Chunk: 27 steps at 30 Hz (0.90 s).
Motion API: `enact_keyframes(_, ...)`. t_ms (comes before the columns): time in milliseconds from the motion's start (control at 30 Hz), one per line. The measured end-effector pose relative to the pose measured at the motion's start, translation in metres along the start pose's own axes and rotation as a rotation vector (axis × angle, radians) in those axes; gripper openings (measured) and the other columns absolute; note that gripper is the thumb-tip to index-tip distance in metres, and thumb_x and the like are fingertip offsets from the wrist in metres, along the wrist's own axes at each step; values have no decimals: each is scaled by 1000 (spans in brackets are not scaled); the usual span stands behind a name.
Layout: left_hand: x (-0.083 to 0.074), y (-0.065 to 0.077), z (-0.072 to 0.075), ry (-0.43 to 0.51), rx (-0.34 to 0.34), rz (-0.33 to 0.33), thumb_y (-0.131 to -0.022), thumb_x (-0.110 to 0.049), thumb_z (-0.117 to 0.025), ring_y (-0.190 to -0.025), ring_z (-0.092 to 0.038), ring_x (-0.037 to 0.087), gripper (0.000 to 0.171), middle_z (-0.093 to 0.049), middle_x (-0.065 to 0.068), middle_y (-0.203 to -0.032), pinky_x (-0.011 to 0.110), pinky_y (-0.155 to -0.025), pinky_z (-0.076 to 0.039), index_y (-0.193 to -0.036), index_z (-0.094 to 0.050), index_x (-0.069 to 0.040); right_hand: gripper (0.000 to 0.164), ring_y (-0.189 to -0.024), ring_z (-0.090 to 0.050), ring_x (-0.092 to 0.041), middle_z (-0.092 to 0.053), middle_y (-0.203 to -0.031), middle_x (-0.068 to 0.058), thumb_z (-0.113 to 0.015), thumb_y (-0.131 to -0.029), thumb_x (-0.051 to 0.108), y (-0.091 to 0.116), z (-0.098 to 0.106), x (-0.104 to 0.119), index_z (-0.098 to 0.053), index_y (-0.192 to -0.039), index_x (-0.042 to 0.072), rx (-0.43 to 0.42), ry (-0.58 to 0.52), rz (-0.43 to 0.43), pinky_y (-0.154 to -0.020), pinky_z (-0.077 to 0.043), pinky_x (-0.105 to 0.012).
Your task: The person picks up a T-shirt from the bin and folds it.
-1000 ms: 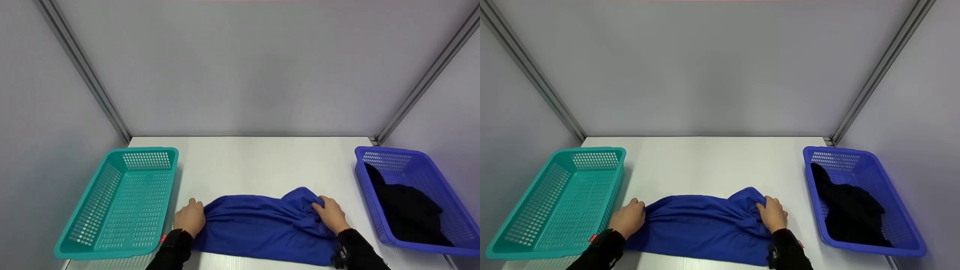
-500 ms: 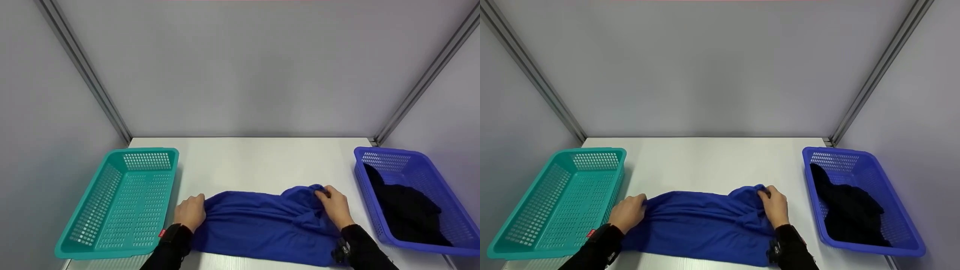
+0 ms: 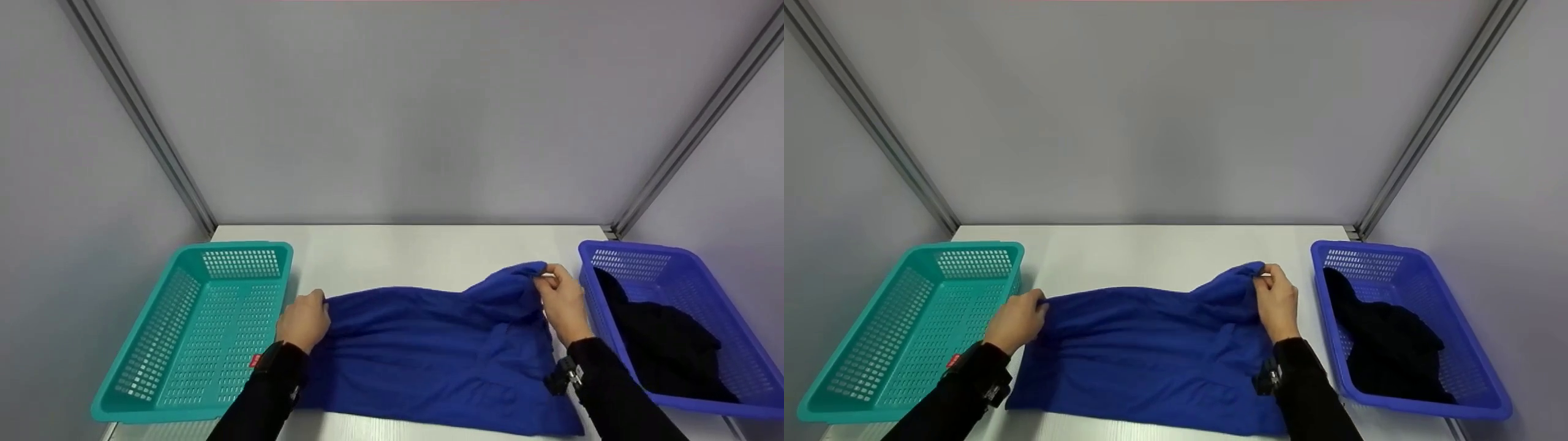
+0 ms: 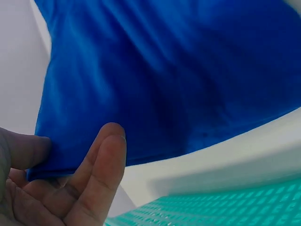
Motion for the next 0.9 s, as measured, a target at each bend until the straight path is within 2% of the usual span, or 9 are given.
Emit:
enact_keyframes(200, 4, -9, 11, 47, -60, 18, -88, -10, -60, -66, -62, 32, 7, -65, 16, -79, 45, -53, -47, -85, -63, -4, 25, -93, -55, -10, -66, -103, -13, -57, -93, 20, -13, 12, 16, -56, -113, 5, -28, -136, -5, -79, -40, -24)
enact_keyframes(267, 6, -12, 14, 70, -83, 27, -87, -8, -60, -70, -63, 34, 8, -66, 17, -82, 47, -58, -48, -87, -66, -2, 24, -87, -56, -10, -67, -99, -13, -57, -93, 16, -16, 14, 20, -56, -113, 3, -37, -197, -17, -75, -41, -22)
enact_keyframes(433, 9, -20, 24, 140, -155, 39, -86, -4, -60, -78, -63, 38, 11, -67, 20, -86, 51, -67, -49, -91, -69, 2, 23, -71, -63, -19, -66, -84, -16, -54, -91, 1, -18, 21, 34, -50, -112, -7, -28, -510, -30, -66, -49, -26)
enact_keyframes(567, 10, -21, 28, 178, -194, 39, -86, -3, -60, -79, -63, 37, 11, -67, 20, -86, 50, -69, -48, -92, -68, 2, 24, -80, -67, -28, -65, -91, -26, -52, -90, -6, -17, 22, 44, -45, -111, -15, 40, -684, 33, -76, -52, -33)
enact_keyframes(667, 12, -19, 25, 180, -175, 22, -85, -1, -61, -79, -63, 36, 10, -67, 19, -86, 49, -69, -48, -91, -68, 2, 25, -84, -66, -29, -64, -95, -29, -54, -90, -4, -13, 21, 40, -45, -111, -16, 98, -670, 65, -79, -51, -34)
enact_keyframes(767, 12, -14, 17, 144, -119, -13, -83, 1, -62, -77, -63, 34, 8, -67, 17, -84, 47, -68, -49, -88, -68, 1, 27, -86, -66, -28, -64, -97, -27, -57, -91, 2, -8, 17, 26, -48, -111, -13, 163, -557, 82, -80, -50, -30)
enact_keyframes(900, 10, -6, 7, 38, -32, -78, -79, 5, -60, -72, -63, 32, 9, -66, 15, -79, 45, -64, -49, -81, -66, -1, 29, -86, -65, -20, -65, -100, -24, -62, -89, 9, 3, 17, -1, -53, -111, -8, 263, -415, 74, -81, -47, -25)
Point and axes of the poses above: each hand's wrist, its own y-axis away from the middle knuckle, its own z-axis out of the back of the hand, x = y × z, the point moved 2 cm from there along -y, towards the middle knuckle
